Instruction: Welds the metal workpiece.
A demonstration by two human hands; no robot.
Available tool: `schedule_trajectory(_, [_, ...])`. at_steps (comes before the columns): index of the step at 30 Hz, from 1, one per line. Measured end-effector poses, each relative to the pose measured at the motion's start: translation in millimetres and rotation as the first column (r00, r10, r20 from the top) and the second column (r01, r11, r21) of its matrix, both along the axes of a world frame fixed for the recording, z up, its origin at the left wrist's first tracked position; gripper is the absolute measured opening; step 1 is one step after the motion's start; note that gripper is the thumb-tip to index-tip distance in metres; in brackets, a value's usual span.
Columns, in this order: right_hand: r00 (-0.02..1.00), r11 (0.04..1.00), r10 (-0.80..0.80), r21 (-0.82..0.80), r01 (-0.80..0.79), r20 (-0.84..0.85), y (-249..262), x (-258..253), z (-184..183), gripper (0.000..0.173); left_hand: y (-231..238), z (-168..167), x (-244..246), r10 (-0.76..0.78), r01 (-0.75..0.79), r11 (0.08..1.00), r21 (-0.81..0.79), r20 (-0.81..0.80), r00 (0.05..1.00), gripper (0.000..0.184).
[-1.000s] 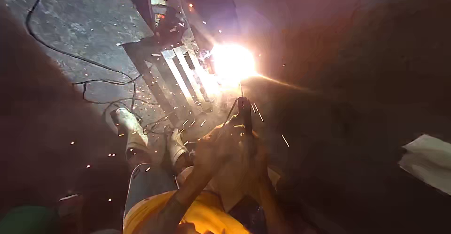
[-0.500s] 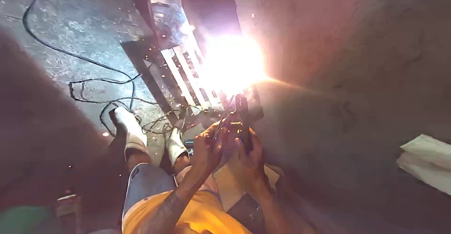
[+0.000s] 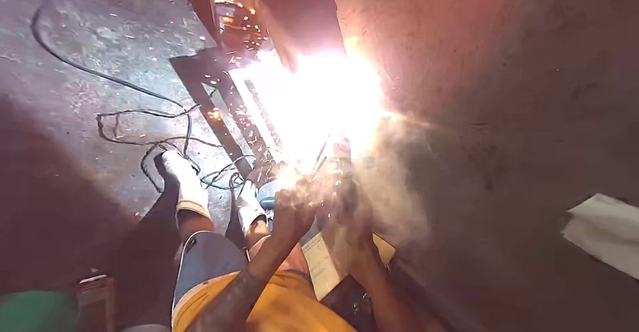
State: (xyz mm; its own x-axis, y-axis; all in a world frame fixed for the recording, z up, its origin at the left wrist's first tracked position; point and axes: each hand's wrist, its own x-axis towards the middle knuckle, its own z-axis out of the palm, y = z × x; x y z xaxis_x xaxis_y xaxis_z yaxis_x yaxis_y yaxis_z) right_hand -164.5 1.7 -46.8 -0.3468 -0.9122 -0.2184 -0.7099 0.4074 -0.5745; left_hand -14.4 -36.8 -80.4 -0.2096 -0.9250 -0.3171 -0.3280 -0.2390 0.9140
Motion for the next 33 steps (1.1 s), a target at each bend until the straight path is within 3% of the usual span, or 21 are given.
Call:
schedule_trajectory(2, [1.0,0.999,0.002,-0.036,-0.001,0.029,-0.5,-1.7,-4.9,0.048,-7.1,-0.8,-0.5,0.065,-0.048,0.985,0.163,-0.096,0.993,0.027])
schedule_trajectory(4, [0.998,0.998,0.003,-0.063,0.001,0.068,-0.7,-3.8,-9.4,0.049,-13.5,-6.2,-3.1,0.11,-0.066,0.971,0.231,-0.18,0.978,0.026])
schedule_trajectory(8, [0.996,0.995,-0.076,0.07,0.073,0.053,-6.8,1.0,-5.0,0.043,-8.7,-17.8,-4.2,0.035,-0.021,0.993,0.12,-0.115,0.993,0.028])
schedule_trajectory(11, [0.997,0.999,-0.038,0.01,0.038,0.071,-6.3,-0.7,-9.9,0.044,-7.1,-23.3,-5.6,0.064,-0.064,0.998,0.003,-0.122,0.99,0.024])
schedule_trajectory(13, [0.998,0.999,-0.013,-0.048,0.016,0.065,-4.7,-0.6,-12.1,0.046,-12.2,-21.3,-4.5,0.087,-0.071,0.993,0.097,-0.167,0.982,0.024])
schedule_trajectory(17, [1.0,0.991,0.023,-0.132,-0.02,0.018,1.8,4.5,-4.0,0.043,-5.6,-15.1,-1.0,0.133,-0.123,0.991,0.057,-0.238,0.962,0.026])
schedule_trajectory(20, [0.999,0.999,-0.05,0.006,0.05,0.006,8.1,8.4,10.4,0.037,-0.8,11.8,11.9,0.055,-0.023,0.975,0.221,-0.141,0.988,0.027])
schedule_trajectory(23, [0.997,0.997,-0.058,-0.046,0.06,0.055,9.4,8.1,12.7,0.045,0.2,5.4,4.1,0.128,-0.11,0.989,0.094,-0.208,0.97,0.026])
schedule_trajectory(26, [0.996,0.994,-0.03,-0.102,0.038,0.085,10.5,5.3,9.8,0.049,0.8,-0.3,-0.5,0.165,-0.141,0.985,0.098,-0.31,0.936,0.025])
schedule_trajectory(33, [0.999,0.995,0.01,-0.104,-0.006,0.038,8.5,3.1,4.2,0.048,-1.2,-1.8,0.3,0.128,-0.113,0.99,0.079,-0.213,0.969,0.026])
